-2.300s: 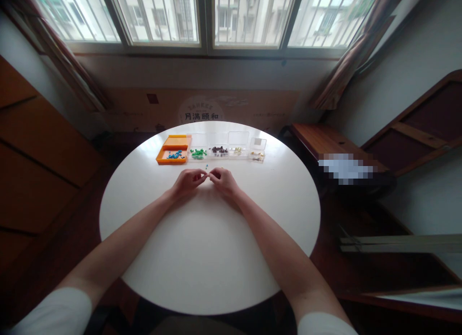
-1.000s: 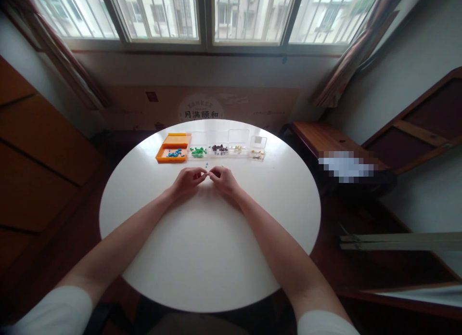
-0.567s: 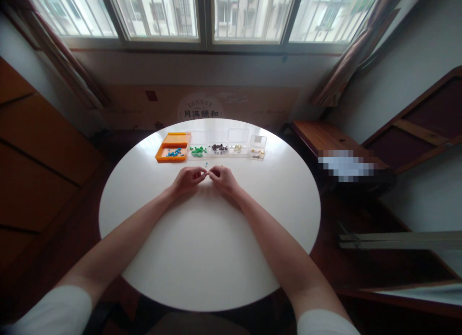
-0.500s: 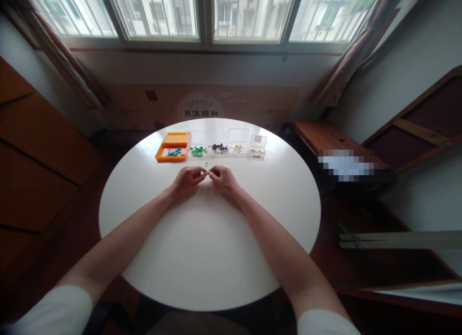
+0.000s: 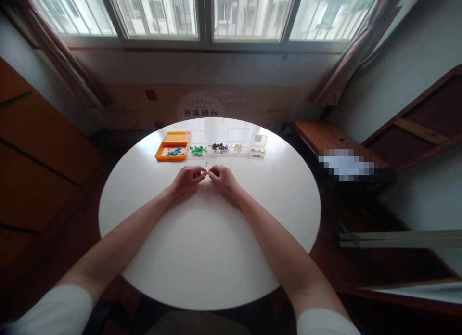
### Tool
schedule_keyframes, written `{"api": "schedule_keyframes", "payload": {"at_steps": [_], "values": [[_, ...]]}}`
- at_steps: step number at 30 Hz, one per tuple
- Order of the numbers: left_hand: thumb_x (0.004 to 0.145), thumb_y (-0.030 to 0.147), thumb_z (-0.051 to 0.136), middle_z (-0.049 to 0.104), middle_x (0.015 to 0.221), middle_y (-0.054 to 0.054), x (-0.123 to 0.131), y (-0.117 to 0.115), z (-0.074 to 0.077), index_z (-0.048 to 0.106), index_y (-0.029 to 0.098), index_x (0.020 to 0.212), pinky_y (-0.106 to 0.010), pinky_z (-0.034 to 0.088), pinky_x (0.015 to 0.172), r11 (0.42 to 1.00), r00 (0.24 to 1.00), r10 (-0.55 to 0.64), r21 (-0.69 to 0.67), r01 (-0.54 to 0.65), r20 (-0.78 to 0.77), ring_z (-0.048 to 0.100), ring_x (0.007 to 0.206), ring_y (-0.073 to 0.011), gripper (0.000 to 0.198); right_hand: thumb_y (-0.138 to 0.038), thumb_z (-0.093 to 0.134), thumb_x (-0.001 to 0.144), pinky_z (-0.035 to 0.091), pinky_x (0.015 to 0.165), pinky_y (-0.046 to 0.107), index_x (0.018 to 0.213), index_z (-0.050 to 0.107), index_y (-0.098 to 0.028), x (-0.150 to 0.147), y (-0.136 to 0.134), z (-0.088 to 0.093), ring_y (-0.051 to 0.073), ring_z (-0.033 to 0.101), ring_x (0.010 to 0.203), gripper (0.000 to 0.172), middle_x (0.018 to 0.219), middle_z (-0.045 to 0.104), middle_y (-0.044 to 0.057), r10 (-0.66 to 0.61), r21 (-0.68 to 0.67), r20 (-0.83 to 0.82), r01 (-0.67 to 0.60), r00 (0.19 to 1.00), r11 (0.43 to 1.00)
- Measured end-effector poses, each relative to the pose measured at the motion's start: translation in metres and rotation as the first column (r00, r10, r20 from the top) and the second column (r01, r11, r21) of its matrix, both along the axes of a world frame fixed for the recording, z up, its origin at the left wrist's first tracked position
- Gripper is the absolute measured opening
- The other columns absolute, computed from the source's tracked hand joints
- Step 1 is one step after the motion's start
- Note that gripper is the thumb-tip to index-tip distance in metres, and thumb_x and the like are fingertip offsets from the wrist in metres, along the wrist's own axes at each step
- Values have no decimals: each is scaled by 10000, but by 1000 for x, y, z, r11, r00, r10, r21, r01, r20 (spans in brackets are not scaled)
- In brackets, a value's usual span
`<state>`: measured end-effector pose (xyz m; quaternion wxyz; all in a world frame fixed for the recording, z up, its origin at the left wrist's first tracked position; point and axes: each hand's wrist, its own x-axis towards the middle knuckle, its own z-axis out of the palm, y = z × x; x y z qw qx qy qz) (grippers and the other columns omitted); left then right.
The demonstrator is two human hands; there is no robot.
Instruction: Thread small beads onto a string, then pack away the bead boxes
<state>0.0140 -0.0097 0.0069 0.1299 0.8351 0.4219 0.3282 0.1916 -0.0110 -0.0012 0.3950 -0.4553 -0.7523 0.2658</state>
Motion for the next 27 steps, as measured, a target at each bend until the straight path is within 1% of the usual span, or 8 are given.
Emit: {"api": "schedule_keyframes", "payload": {"at_steps": [11,27], "values": [[839,324,514,600,593,8,0,1,-2,684,167,839,-180,357,551,1000,1000,-4,15,4,-25,501,535,-77,232,-249,524,778,376,584,229,757,663,-133,-1,0,-1,117,513,600,182,653,619,24,5,14,29,-6,1000,1000],[826,322,524,607,603,3,0,2,-2,676,165,823,-187,358,553,1000,1000,0,-10,0,-31,505,538,-83,219,-223,522,778,388,612,233,764,673,-137,-1,-2,2,127,536,634,173,689,641,36,1,42,82,-4,997,999]]}}
